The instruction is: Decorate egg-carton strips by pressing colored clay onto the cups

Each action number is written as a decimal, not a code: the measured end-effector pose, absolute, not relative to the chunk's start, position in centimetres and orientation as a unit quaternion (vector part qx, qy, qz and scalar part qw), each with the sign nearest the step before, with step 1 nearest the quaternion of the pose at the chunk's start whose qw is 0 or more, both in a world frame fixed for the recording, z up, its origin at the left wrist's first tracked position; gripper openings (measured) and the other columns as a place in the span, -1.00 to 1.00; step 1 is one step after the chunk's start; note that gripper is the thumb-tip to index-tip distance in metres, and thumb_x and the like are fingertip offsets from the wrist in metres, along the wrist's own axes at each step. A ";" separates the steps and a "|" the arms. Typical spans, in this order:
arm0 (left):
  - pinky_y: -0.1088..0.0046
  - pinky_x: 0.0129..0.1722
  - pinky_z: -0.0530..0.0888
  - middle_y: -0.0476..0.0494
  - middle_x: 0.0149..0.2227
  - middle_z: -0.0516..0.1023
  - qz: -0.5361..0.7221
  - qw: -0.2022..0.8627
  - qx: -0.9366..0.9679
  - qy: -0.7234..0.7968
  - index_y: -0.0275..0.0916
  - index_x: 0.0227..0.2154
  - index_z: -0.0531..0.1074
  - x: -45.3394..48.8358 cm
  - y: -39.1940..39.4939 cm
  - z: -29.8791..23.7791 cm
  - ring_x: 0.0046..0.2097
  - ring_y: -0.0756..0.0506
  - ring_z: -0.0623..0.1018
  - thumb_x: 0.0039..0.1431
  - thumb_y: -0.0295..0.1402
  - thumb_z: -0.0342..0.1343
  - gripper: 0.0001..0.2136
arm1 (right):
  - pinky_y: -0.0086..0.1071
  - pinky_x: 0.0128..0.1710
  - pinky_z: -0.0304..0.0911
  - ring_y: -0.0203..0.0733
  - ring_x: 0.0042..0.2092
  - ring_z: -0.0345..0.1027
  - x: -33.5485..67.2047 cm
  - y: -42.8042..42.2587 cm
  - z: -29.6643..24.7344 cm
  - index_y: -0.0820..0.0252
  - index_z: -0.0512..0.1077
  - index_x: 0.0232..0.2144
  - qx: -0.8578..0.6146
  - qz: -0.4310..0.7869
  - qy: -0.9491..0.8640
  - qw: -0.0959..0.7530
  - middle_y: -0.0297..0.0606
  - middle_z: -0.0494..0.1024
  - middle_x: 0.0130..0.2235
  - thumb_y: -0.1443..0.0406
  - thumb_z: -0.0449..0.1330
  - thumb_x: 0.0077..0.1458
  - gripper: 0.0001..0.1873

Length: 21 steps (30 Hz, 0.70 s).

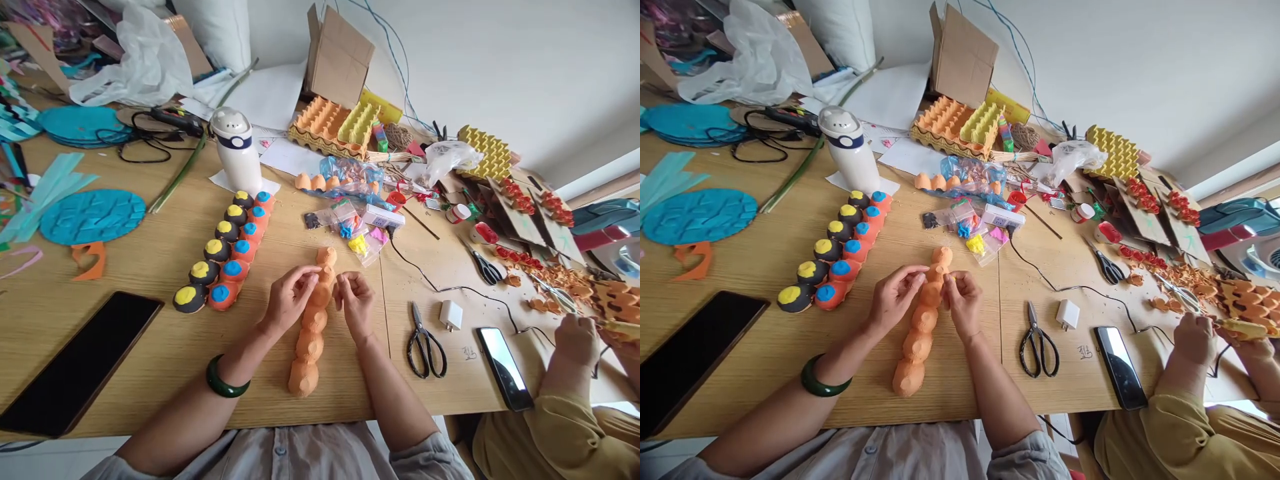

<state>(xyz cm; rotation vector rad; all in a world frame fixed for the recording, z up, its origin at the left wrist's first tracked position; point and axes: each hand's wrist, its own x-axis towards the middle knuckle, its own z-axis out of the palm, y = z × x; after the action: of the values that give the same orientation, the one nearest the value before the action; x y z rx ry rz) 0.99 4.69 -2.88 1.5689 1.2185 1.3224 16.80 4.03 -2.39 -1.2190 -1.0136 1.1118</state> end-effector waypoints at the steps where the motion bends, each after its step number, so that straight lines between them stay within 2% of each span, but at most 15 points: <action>1: 0.46 -0.22 0.57 -0.16 -0.20 0.71 0.512 0.370 0.620 0.465 -0.17 -0.09 0.61 1.1 4.6 -2.7 -0.21 -0.07 0.67 0.39 -0.16 0.16 -0.76 | -0.46 -0.59 0.18 -0.39 -0.61 0.14 16.9 3.7 -2.5 0.13 0.43 -0.43 -0.524 0.459 -0.440 0.568 -0.49 0.39 -0.59 -0.04 0.42 0.11 -0.58; 3: 0.45 -0.19 0.60 -0.15 -0.19 0.69 0.512 0.363 0.660 0.413 -0.17 -0.08 0.60 1.3 4.4 -2.5 -0.20 -0.07 0.66 0.33 -0.18 0.25 -0.78 | -0.46 -0.51 0.24 -0.37 -0.53 0.20 17.0 3.3 -2.7 0.13 0.46 -0.44 -0.517 0.467 -0.451 0.558 -0.45 0.43 -0.54 0.00 0.45 0.09 -0.61; 5: 0.39 -0.10 0.62 -0.18 -0.09 0.68 0.518 0.341 0.684 0.385 -0.16 0.02 0.57 1.4 4.2 -2.5 -0.13 -0.10 0.66 0.25 -0.19 0.35 -0.67 | -0.43 -0.42 0.36 -0.33 -0.46 0.33 17.1 3.3 -2.6 0.11 0.50 -0.32 -0.491 0.514 -0.435 0.553 -0.37 0.56 -0.40 0.00 0.43 0.12 -0.65; 7: 0.39 -0.11 0.64 -0.20 -0.05 0.66 0.526 0.328 0.679 0.394 -0.15 0.03 0.56 1.5 4.2 -2.5 -0.12 -0.09 0.66 0.27 -0.23 0.35 -0.69 | -0.38 -0.33 0.45 -0.26 -0.37 0.45 17.0 3.4 -2.5 0.07 0.48 -0.17 -0.467 0.553 -0.414 0.552 -0.34 0.61 -0.32 -0.01 0.44 0.09 -0.60; 11: 0.47 -0.23 0.63 -0.15 -0.14 0.64 0.521 0.330 0.674 0.405 -0.17 -0.06 0.60 1.3 4.4 -2.7 -0.23 -0.03 0.63 0.33 -0.30 0.28 -0.82 | -0.32 -0.40 0.49 -0.24 -0.49 0.47 16.9 3.6 -2.3 0.03 0.41 0.00 -0.440 0.606 -0.410 0.521 -0.41 0.62 -0.40 -0.06 0.43 0.11 -0.46; 16: 0.48 -0.22 0.60 -0.11 -0.25 0.65 0.539 0.302 0.677 0.401 -0.18 -0.22 0.62 1.2 4.4 -2.7 -0.23 -0.03 0.63 0.37 -0.31 0.23 -0.90 | -0.28 -0.38 0.51 -0.22 -0.49 0.52 17.0 3.2 -2.0 0.07 0.51 -0.07 -0.447 0.587 -0.450 0.502 -0.38 0.61 -0.43 -0.07 0.32 0.24 -0.59; 18: 0.47 -0.23 0.59 -0.11 -0.26 0.66 0.535 0.305 0.670 0.415 -0.18 -0.24 0.62 1.2 4.4 -2.6 -0.24 -0.03 0.63 0.39 -0.28 0.21 -0.87 | -0.27 -0.35 0.52 -0.21 -0.46 0.54 17.1 3.0 -1.9 0.05 0.53 -0.07 -0.458 0.557 -0.470 0.510 -0.34 0.64 -0.38 -0.05 0.29 0.28 -0.63; 21: 0.47 -0.25 0.58 -0.11 -0.27 0.66 0.525 0.310 0.660 0.438 -0.19 -0.26 0.61 1.2 4.4 -2.4 -0.24 -0.04 0.62 0.40 -0.23 0.19 -0.82 | -0.21 -0.22 0.58 -0.16 -0.31 0.59 17.4 2.8 -1.9 0.00 0.55 -0.01 -0.467 0.498 -0.534 0.499 -0.25 0.69 -0.20 0.03 0.35 0.25 -0.66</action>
<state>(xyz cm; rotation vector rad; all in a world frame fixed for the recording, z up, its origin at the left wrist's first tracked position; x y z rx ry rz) 1.21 4.39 -2.38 1.7442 1.1566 1.3872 17.39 2.83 -1.87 -1.1309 -1.2923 1.2044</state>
